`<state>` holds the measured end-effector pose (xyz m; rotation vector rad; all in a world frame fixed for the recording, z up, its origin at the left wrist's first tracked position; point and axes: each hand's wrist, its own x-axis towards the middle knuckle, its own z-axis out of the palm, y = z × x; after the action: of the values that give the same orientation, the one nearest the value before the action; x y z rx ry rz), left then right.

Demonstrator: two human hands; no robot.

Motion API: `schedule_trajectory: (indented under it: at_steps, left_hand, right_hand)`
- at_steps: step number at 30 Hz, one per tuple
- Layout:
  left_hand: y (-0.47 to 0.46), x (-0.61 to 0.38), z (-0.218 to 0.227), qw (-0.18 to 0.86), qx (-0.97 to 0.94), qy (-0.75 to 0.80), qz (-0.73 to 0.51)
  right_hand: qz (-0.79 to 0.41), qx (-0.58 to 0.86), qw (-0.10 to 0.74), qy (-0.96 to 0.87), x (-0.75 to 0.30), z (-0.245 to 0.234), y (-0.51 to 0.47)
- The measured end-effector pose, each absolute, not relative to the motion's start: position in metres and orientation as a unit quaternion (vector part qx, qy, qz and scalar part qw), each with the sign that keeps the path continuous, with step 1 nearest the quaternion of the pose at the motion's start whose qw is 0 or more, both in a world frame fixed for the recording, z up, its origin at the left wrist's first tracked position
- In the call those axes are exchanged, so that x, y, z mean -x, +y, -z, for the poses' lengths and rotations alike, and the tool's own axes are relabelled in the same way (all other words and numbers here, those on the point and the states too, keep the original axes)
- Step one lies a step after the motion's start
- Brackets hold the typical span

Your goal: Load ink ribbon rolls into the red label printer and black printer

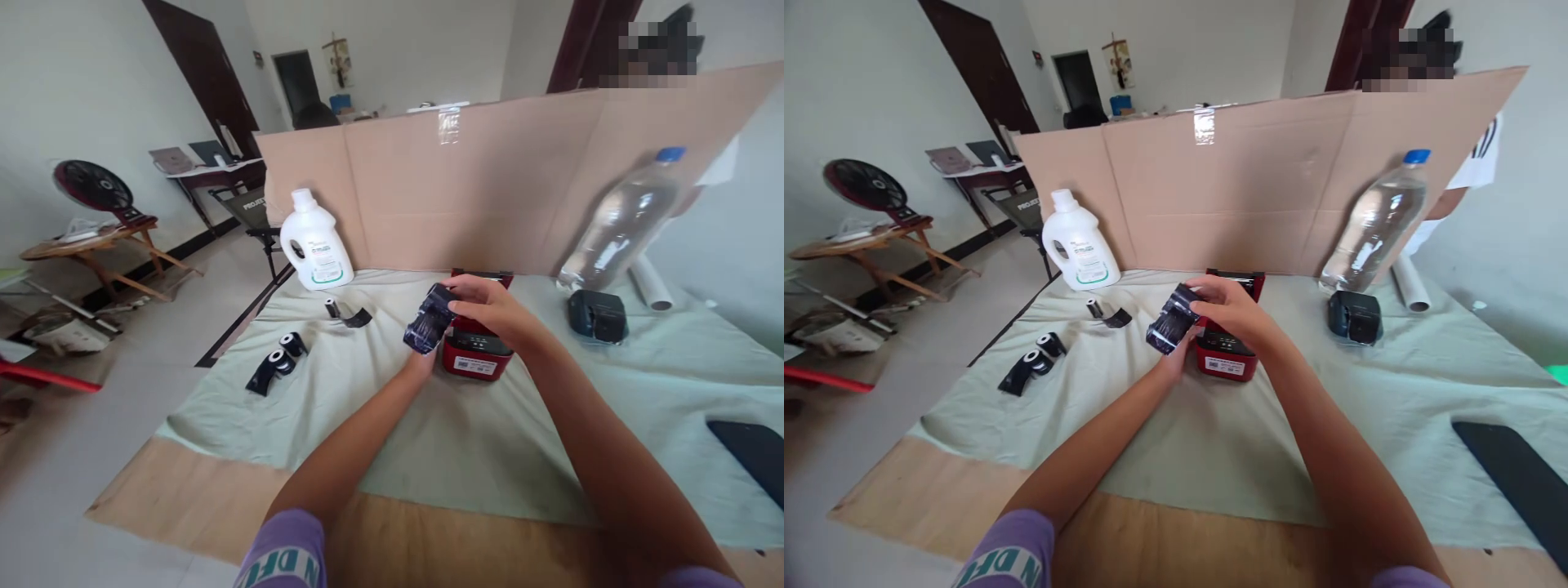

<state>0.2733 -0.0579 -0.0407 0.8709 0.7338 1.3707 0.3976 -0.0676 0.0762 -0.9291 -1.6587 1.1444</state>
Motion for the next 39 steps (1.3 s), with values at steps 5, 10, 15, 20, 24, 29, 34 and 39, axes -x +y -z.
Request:
schedule_trajectory:
  at_steps: [5, 10, 15, 20, 24, 29, 34, 39]
  left_hand:
    - [-0.055, -0.264, 0.037, 0.506, -0.508, 0.380, -0.585]
    - [-0.063, -0.255, 0.014, 0.369, -0.625, 0.373, -0.578]
    - [-0.074, -0.252, -0.008, 0.242, -0.690, 0.359, -0.580]
    - [-0.080, -0.252, -0.015, 0.251, -0.686, 0.389, -0.562]
    - [-0.081, -0.254, -0.011, 0.209, -0.749, 0.406, -0.480]
    - [-0.079, -0.253, -0.004, 0.098, -0.836, 0.387, -0.376]
    - [-0.076, -0.253, 0.000, 0.049, -0.864, 0.384, -0.322]
    - [-0.078, -0.253, 0.001, 0.043, -0.865, 0.395, -0.305]
  right_hand:
    - [-0.460, 0.426, 0.466, -0.625, -0.445, -0.075, -0.062]
    - [-0.444, 0.433, 0.440, -0.650, -0.447, -0.076, -0.058]
    - [-0.418, 0.438, 0.405, -0.686, -0.444, -0.073, -0.058]
    - [-0.307, 0.458, 0.331, -0.766, -0.450, -0.068, -0.055]
    - [-0.182, 0.488, 0.208, -0.828, -0.453, -0.059, -0.053]
    - [-0.087, 0.551, 0.113, -0.822, -0.447, -0.043, -0.046]
    - [-0.087, 0.581, 0.097, -0.804, -0.440, -0.032, -0.032]
    - [-0.164, 0.580, 0.122, -0.788, -0.453, -0.047, -0.036]
